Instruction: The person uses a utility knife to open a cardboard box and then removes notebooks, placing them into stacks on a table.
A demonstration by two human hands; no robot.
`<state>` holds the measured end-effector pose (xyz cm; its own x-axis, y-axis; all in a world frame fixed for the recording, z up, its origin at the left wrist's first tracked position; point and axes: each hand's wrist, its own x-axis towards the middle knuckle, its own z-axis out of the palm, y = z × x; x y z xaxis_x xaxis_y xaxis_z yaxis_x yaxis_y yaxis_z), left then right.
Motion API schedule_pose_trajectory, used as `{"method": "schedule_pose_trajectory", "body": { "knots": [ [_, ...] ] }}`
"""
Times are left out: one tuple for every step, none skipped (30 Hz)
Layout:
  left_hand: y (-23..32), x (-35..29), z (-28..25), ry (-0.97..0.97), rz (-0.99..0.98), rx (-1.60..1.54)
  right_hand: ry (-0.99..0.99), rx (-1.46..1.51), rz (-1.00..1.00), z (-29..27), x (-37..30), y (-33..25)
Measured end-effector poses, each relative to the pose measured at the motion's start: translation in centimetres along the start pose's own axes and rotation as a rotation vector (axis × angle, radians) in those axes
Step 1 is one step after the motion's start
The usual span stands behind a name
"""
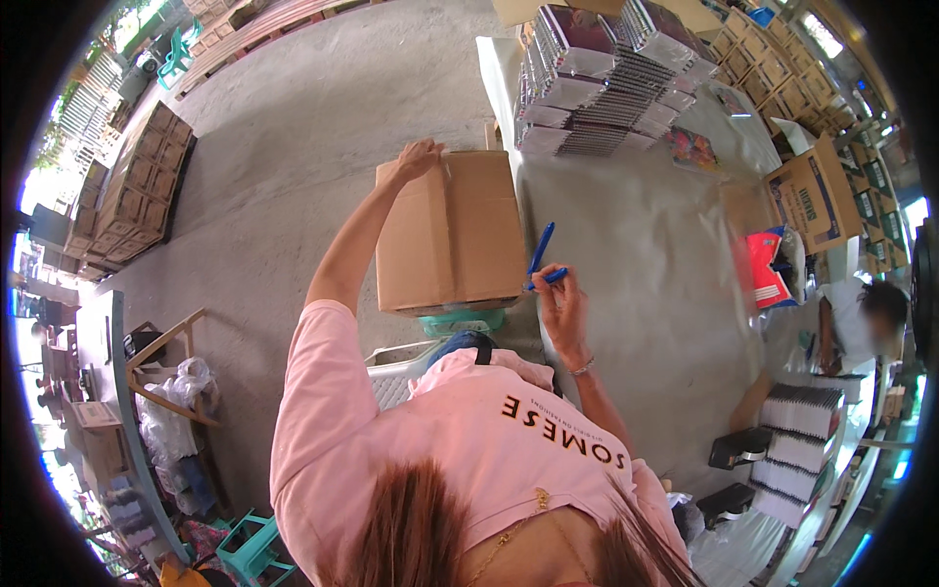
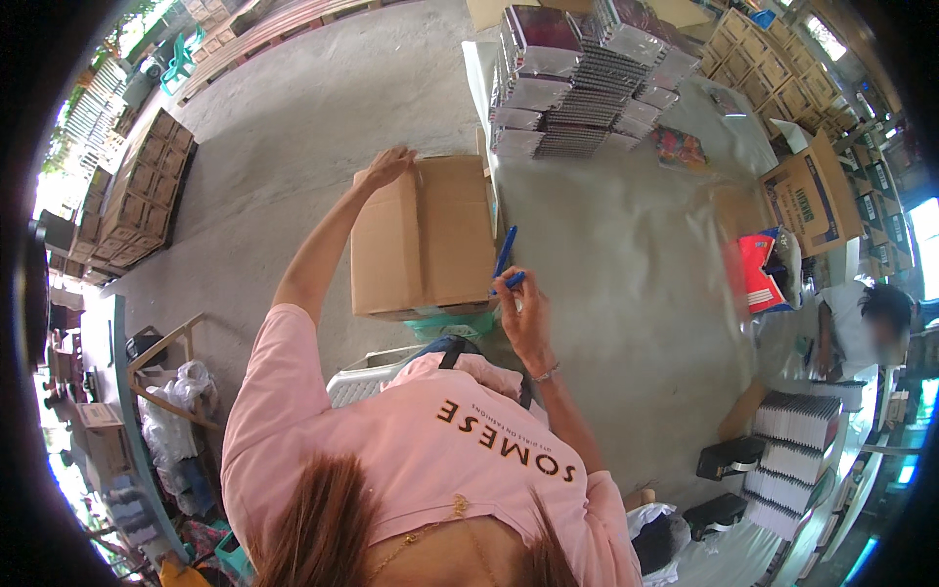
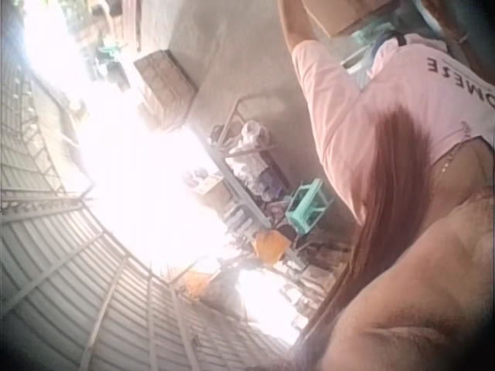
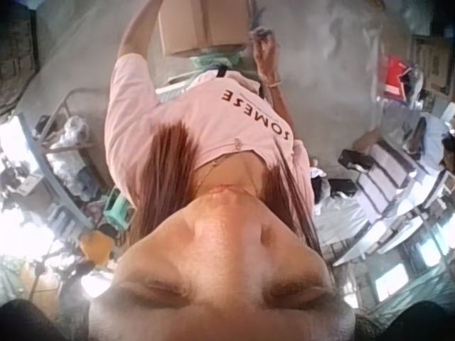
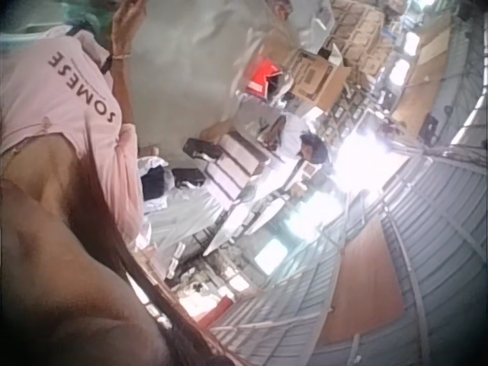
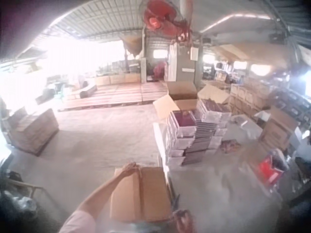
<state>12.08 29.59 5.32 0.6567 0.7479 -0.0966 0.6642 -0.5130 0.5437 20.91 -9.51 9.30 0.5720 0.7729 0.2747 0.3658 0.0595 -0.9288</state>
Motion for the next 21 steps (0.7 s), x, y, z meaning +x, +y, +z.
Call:
{"method": "schedule_pose_trajectory", "body": {
  "knots": [
    [-1.2,0.0,-0.3,0.008,0.003,-0.007,-0.022,-0.009,-0.018,0.3,0.4,-0.6],
    [-0.8,0.3,-0.1,-0.003,0.023,-0.021,-0.026,-0.033,-0.023,0.1,0.8,-0.8],
    [-0.6,0.6,-0.2,-0.062,0.032,0.008,-0.047,-0.042,-0.013,-0.1,1.4,-0.8],
    [-0.5,0.8,-0.4,-0.121,0.039,0.039,-0.069,-0.05,-0.003,-0.2,2.1,-0.8],
    [-0.5,1.1,-0.7,-0.176,0.047,0.076,-0.089,-0.053,0.004,-0.1,2.8,-0.9],
    [-0.6,1.1,-0.6,-0.163,0.04,0.036,-0.086,0.003,0.003,0.2,3.6,-0.7],
    [-0.7,0.9,-0.4,-0.15,0.031,-0.004,-0.084,0.061,0.001,0.7,4.5,-0.3],
    [-1.2,0.9,-0.5,-0.13,0.018,-0.039,-0.087,0.125,-0.006,1.6,5.7,0.1],
    [-1.3,1.0,-0.4,-0.121,0.036,-0.071,-0.057,0.121,-0.053,2.3,6.8,0.5],
    [-1.4,1.1,-0.2,-0.111,0.053,-0.104,-0.026,0.117,-0.101,3.2,8.0,0.9],
    [-1.8,1.0,0.1,-0.106,0.064,-0.137,-0.001,0.115,-0.142,4.4,9.1,1.5],
    [-2.1,1.0,0.3,-0.103,0.056,-0.18,0.023,0.2,-0.154,5.8,10.2,1.9],
    [-2.3,1.1,0.6,-0.101,0.048,-0.223,0.03,0.195,-0.155,7.0,11.2,2.2],
    [-2.9,1.0,0.9,-0.096,0.03,-0.267,0.028,0.194,-0.153,8.6,12.2,2.5],
    [-3.5,0.9,1.1,-0.087,0.024,-0.317,0.029,0.196,-0.156,9.9,13.1,2.6],
    [-4.1,0.7,1.4,-0.076,0.017,-0.367,0.024,0.223,-0.157,11.0,13.9,2.7],
    [-4.9,0.4,1.3,-0.062,0.002,-0.414,0.015,0.256,-0.156,12.5,14.8,3.1],
    [-4.8,0.4,1.4,-0.057,0.018,-0.451,0.012,0.284,-0.156,13.6,15.6,3.7],
    [-4.6,0.2,1.6,-0.05,0.033,-0.488,0.049,0.312,-0.207,14.6,16.3,4.3],
    [-3.7,0.4,1.6,-0.044,0.061,-0.526,0.096,0.335,-0.265,15.0,17.2,5.0],
    [-3.4,0.1,1.7,-0.048,0.059,-0.533,0.128,0.358,-0.313,15.6,17.6,4.9]
  ]
}}
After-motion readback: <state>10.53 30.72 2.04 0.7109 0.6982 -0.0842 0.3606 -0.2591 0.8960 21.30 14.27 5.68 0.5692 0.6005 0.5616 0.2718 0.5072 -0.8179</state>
